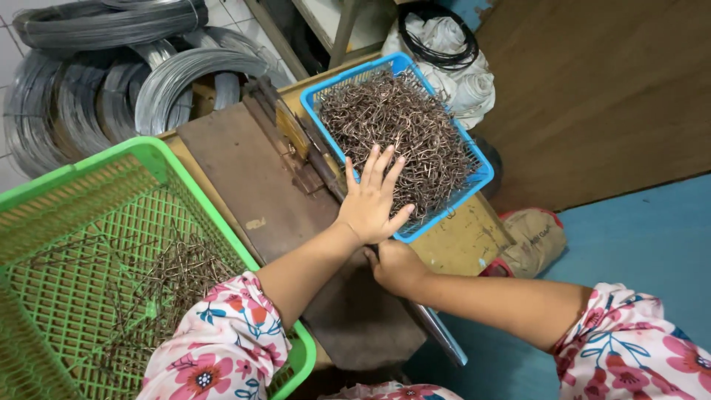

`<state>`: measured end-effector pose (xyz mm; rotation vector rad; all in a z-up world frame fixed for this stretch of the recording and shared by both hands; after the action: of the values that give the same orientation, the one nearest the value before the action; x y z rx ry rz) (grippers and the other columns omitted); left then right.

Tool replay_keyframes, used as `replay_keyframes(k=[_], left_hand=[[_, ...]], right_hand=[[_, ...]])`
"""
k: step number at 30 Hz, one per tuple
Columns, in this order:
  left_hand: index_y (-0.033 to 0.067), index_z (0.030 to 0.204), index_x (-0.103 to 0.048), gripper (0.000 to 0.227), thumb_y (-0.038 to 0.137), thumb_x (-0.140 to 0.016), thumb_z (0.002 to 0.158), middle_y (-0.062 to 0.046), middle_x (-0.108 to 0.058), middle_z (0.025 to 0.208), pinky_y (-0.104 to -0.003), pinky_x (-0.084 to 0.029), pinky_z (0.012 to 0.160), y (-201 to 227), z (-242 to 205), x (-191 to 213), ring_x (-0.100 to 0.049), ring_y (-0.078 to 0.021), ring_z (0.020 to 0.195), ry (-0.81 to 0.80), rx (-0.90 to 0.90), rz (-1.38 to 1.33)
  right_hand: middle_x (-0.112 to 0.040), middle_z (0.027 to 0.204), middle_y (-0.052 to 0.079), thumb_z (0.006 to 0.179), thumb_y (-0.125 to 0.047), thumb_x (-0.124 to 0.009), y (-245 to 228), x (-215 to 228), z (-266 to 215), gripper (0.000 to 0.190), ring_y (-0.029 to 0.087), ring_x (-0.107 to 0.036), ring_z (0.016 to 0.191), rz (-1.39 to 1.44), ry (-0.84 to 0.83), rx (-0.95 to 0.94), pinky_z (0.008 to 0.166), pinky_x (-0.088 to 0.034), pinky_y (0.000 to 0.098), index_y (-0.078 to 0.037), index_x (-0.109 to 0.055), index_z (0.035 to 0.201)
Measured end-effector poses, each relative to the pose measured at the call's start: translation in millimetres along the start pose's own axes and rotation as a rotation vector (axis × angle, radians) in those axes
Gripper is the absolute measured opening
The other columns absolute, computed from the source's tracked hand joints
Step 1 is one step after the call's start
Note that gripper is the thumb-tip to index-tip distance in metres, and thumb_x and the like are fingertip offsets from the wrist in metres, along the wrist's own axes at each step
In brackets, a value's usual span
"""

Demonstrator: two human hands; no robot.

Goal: Processing small bent metal wire parts using a manual lever-operated machine

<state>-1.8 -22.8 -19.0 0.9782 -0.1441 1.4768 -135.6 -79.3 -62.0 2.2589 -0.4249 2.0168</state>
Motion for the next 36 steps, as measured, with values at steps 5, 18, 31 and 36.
replay_keyframes(k=[5, 18, 31, 36], left_hand=[[0.0138, 0.173, -0.025, 0.094, 0.068, -0.049, 0.1, -0.02, -0.021, 0.179, -0.081, 0.004, 0.124, -2.5, 3.1, -0.9, -0.01, -0.0432, 0.169, -0.018, 0.008, 0.009], [0.0126, 0.168, -0.031, 0.097, 0.08, -0.046, 0.099, -0.019, -0.029, 0.173, -0.075, -0.013, 0.127, 2.9, -4.7, 3.3, -0.018, -0.0442, 0.166, 0.003, -0.002, 0.03], [0.032, 0.069, -0.057, 0.003, 0.033, -0.06, 0.069, 0.004, -0.052, 0.07, -0.05, -0.037, 0.065, -84.0, -32.8, 78.0, -0.054, -0.0263, 0.063, 0.178, 0.027, 0.519], [0.0253, 0.135, -0.065, 0.051, 0.045, -0.079, 0.09, 0.0, -0.058, 0.126, -0.055, -0.039, 0.095, -140.8, -35.8, 136.2, -0.055, -0.0299, 0.117, -0.047, 0.539, 0.546]], right_hand=[[-0.074, 0.076, 0.013, 0.101, -0.048, -0.063, 4.7, -10.8, 4.7, 0.042, 0.036, -0.079, 0.083, -0.042, 0.059, 0.046, 0.07, -0.063, 0.0461, -0.008, -0.07, 0.091], [-0.079, 0.084, 0.016, 0.098, -0.047, -0.065, -13.5, 17.3, 7.2, 0.044, 0.037, -0.081, 0.089, 0.061, -0.093, -0.033, 0.076, -0.064, 0.0481, -0.005, -0.075, 0.09], [-0.074, 0.12, 0.034, 0.105, -0.023, -0.055, -57.2, 129.2, -28.5, 0.084, 0.053, -0.073, 0.113, 0.303, -0.345, -0.081, 0.097, -0.061, 0.0641, -0.023, -0.008, 0.175], [-0.075, 0.114, 0.035, 0.107, -0.023, -0.056, -52.5, 111.8, -23.7, 0.084, 0.052, -0.075, 0.108, 0.213, -0.324, -0.082, 0.094, -0.064, 0.0589, -0.03, -0.011, 0.176]])
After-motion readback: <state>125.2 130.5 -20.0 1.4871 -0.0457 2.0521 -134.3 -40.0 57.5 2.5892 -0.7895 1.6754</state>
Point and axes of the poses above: each hand's wrist, its own z-axis towards the middle knuckle, its own x-axis out of the back of the hand, y = z × x, the point moved 2 cm from there along z, towards the middle knuckle
